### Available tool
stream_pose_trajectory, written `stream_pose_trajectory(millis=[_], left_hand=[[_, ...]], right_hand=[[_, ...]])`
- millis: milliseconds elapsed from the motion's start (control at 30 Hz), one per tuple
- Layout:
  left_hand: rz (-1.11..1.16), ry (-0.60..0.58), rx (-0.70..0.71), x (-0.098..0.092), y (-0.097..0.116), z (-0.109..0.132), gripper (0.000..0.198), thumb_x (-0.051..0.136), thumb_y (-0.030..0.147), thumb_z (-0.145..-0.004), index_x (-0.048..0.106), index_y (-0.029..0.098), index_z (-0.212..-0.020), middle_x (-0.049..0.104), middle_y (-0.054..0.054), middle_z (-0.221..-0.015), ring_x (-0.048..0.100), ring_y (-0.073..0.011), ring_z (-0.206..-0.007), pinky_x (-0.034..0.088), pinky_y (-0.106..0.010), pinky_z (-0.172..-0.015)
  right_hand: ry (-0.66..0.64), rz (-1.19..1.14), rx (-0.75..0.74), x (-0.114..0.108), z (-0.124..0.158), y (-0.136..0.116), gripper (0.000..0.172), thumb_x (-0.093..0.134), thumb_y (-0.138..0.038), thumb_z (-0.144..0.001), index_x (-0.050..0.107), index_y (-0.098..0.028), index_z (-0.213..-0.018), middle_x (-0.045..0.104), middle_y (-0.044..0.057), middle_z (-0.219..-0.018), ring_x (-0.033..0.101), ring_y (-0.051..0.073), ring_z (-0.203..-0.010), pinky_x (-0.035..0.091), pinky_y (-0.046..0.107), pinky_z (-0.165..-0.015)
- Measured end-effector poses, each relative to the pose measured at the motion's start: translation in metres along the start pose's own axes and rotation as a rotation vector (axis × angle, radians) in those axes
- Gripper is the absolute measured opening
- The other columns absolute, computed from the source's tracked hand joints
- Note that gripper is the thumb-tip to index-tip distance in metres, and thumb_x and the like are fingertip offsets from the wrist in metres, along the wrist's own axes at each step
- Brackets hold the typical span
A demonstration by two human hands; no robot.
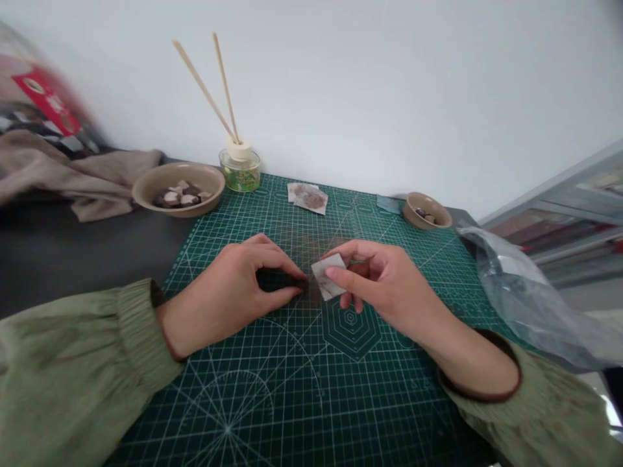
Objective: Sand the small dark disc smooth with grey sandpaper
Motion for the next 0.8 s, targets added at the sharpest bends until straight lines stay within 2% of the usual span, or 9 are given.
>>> stream_pose_trajectory(millis=[100,200,400,467,600,800], left_hand=[[0.009,-0.005,-0.025,0.000,0.001,0.001,0.011,0.101,0.031,-0.098,0.104,0.040,-0.104,0.095,0.002,-0.097,0.086,-0.0235,-0.094,0.068,-0.036,-0.090],[0.011,-0.003,-0.058,-0.001,0.003,0.003,0.006,0.102,0.035,-0.097,0.103,0.039,-0.101,0.092,0.001,-0.096,0.084,-0.0226,-0.089,0.065,-0.036,-0.084],[0.028,-0.011,-0.112,0.000,0.006,0.003,0.007,0.099,0.035,-0.098,0.103,0.040,-0.100,0.091,0.002,-0.096,0.084,-0.0219,-0.090,0.063,-0.036,-0.083],[0.042,-0.013,-0.127,0.000,0.009,0.003,0.009,0.097,0.036,-0.097,0.103,0.041,-0.101,0.091,0.002,-0.094,0.084,-0.0219,-0.091,0.063,-0.036,-0.084],[0.054,-0.027,-0.182,-0.001,0.013,0.003,0.007,0.097,0.040,-0.094,0.103,0.043,-0.097,0.092,0.003,-0.094,0.085,-0.0203,-0.087,0.062,-0.035,-0.082],[0.033,-0.040,-0.249,-0.004,0.017,0.003,0.005,0.097,0.041,-0.091,0.101,0.042,-0.093,0.093,0.005,-0.096,0.085,-0.0193,-0.085,0.062,-0.036,-0.083]], right_hand=[[-0.003,-0.042,0.050,0.008,0.002,0.006,0.043,0.120,-0.046,-0.090,0.093,-0.019,-0.109,0.087,0.001,-0.084,0.077,0.015,-0.063,0.061,0.024,-0.057],[0.018,-0.014,0.035,0.015,-0.002,0.015,0.046,0.122,-0.049,-0.087,0.089,-0.021,-0.100,0.085,-0.001,-0.082,0.074,0.014,-0.064,0.057,0.024,-0.058],[-0.027,0.029,-0.012,0.017,-0.004,0.019,0.045,0.115,-0.051,-0.100,0.083,-0.022,-0.086,0.072,-0.005,-0.066,0.065,0.012,-0.058,0.051,0.021,-0.054],[-0.040,-0.012,0.002,0.015,-0.002,0.018,0.046,0.116,-0.051,-0.100,0.084,-0.022,-0.085,0.074,-0.005,-0.068,0.067,0.011,-0.058,0.054,0.020,-0.055],[-0.022,-0.113,0.071,0.014,-0.001,0.018,0.041,0.124,-0.041,-0.090,0.089,-0.020,-0.094,0.087,-0.002,-0.079,0.075,0.012,-0.059,0.062,0.020,-0.056],[-0.018,-0.138,0.095,0.018,-0.001,0.015,0.041,0.124,-0.034,-0.089,0.086,-0.019,-0.085,0.085,-0.003,-0.075,0.076,0.011,-0.057,0.063,0.018,-0.056]])
Point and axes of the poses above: each hand's wrist, its own z-axis away from the middle knuckle, its own x-axis out of the palm, y = z × x, the point moved 1 cm from there along -z, towards the middle knuckle
